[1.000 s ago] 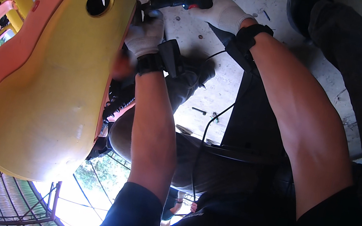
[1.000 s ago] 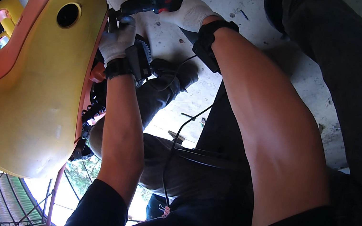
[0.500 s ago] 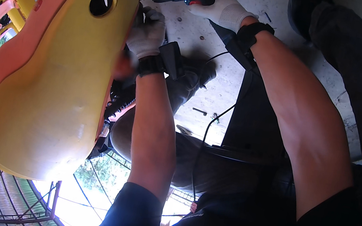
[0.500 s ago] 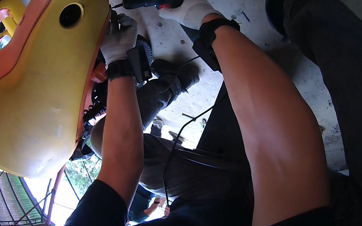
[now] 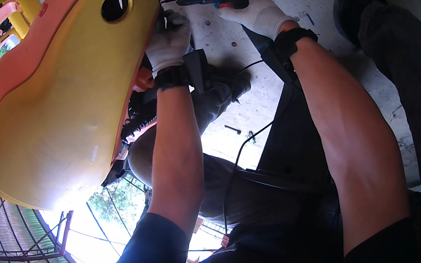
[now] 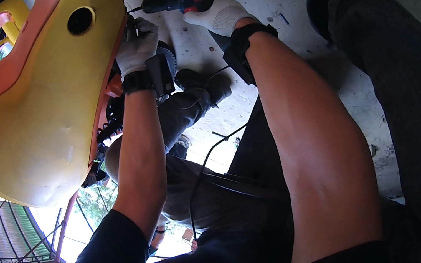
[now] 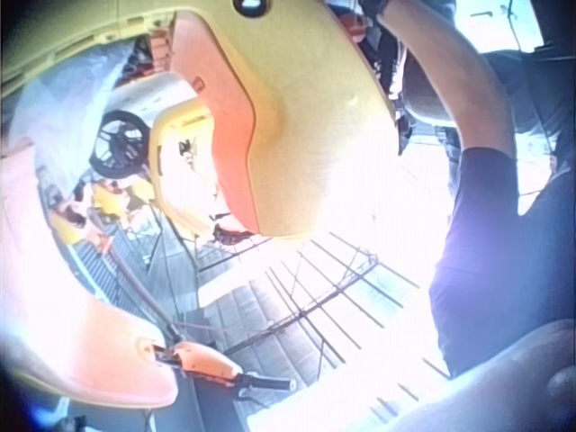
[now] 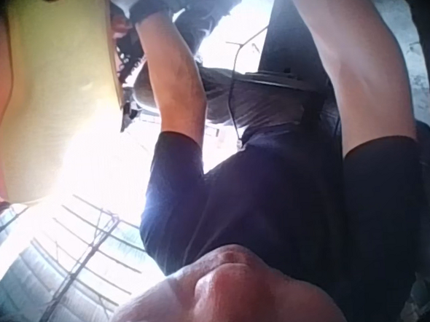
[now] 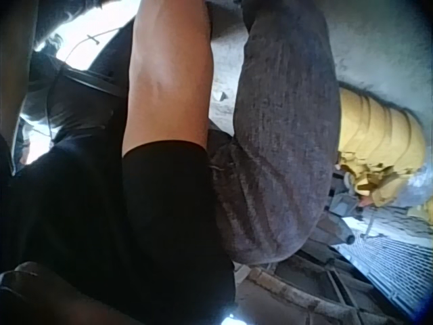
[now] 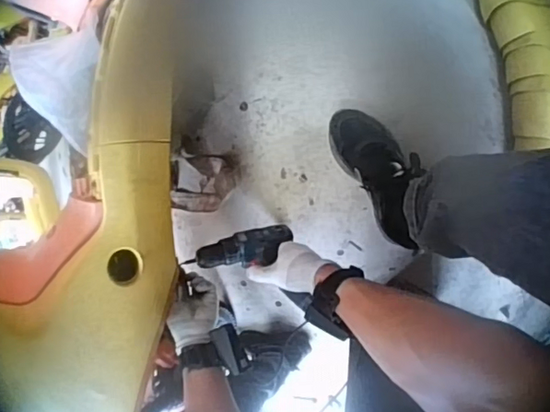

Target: The person uses a corded power drill to fasten screws into the yellow and orange plastic body panels of a small vehicle. They repeatedly position the panels, align screw holes, and drive screws to secure the components together.

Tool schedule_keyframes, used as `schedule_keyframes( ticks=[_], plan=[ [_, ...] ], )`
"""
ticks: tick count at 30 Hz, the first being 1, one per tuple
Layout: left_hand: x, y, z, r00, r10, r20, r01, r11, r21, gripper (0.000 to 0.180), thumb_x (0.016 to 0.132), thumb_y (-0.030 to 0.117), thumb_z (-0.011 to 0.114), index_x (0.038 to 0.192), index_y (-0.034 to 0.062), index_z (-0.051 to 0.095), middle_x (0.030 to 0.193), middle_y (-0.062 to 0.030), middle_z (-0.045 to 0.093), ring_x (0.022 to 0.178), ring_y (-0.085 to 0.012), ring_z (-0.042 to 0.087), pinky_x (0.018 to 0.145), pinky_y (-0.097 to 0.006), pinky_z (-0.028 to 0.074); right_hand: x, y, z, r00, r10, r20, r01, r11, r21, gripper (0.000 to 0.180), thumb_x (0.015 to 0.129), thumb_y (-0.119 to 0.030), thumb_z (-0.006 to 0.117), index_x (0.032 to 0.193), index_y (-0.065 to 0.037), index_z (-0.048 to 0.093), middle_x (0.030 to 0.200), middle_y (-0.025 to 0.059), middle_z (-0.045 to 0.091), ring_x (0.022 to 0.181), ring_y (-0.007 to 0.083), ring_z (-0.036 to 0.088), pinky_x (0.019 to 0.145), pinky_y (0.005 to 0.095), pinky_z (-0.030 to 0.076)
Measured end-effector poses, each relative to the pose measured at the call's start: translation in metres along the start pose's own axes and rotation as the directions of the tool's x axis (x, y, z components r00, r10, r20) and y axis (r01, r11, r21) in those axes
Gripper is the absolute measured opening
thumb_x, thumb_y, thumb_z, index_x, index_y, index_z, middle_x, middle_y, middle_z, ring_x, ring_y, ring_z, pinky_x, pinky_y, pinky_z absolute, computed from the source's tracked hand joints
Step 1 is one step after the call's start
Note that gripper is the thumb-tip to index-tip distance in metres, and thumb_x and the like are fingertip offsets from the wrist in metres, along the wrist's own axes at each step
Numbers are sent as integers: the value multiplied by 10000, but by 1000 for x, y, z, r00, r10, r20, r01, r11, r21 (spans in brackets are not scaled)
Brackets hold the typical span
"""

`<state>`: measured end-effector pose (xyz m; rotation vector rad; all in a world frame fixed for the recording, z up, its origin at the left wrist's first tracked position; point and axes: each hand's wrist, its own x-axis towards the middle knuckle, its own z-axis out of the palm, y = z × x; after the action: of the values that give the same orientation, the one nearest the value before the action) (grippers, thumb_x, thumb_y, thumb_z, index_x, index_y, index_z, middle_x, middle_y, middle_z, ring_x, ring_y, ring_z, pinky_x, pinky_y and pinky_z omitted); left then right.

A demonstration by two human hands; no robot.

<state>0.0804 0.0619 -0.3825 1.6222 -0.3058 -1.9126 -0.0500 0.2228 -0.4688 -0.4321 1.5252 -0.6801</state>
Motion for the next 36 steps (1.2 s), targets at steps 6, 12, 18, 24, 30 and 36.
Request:
schedule_keyframes(
  ticks=[6,12,18,24,30,36],
  plan=[
    [0,-1,3,998,16,-52,-15,1000,22,344,856,340,564,1013,35,583,850,-69,543,765,-173,545,644,-297,437,1,1,1,1000,-4,-14,3,1000,-6,874,678,-760,615,981,53,716,884,225,696,864,333,685,791,373,521],
    [-1,0,4,998,-11,-56,11,1000,-7,339,859,341,555,1003,37,592,840,-66,546,750,-172,544,636,-298,437,0,0,1,999,24,24,-24,1000,-3,861,677,-760,608,995,32,723,925,228,701,907,340,685,808,375,521],
    [0,-2,4,998,27,-55,-25,999,32,335,849,333,590,997,32,601,836,-73,553,736,-182,544,622,-306,438,1,3,1,999,-16,-35,14,999,-39,832,692,-743,607,990,25,725,923,225,702,891,343,686,796,373,524],
    [-8,-4,8,997,50,-52,-48,998,27,336,849,307,613,1002,8,597,834,-85,567,739,-193,548,637,-312,445,10,6,2,998,-16,-59,9,993,-118,785,726,-709,601,983,21,727,910,217,702,876,332,690,784,375,527],
    [2,0,-1,999,38,-18,-38,999,8,320,854,278,615,1010,-1,594,847,-94,580,760,-199,558,659,-315,448,10,7,3,997,-27,-74,18,993,-118,773,728,-698,605,985,21,727,914,216,700,876,328,690,780,373,523],
    [1,0,6,998,25,-59,-25,1000,4,298,851,286,635,1011,35,635,858,-82,597,763,-203,558,637,-322,446,6,3,-1,999,-27,-30,24,995,-97,879,747,-713,606,1002,126,657,899,268,677,866,353,679,816,381,516]
  ],
)
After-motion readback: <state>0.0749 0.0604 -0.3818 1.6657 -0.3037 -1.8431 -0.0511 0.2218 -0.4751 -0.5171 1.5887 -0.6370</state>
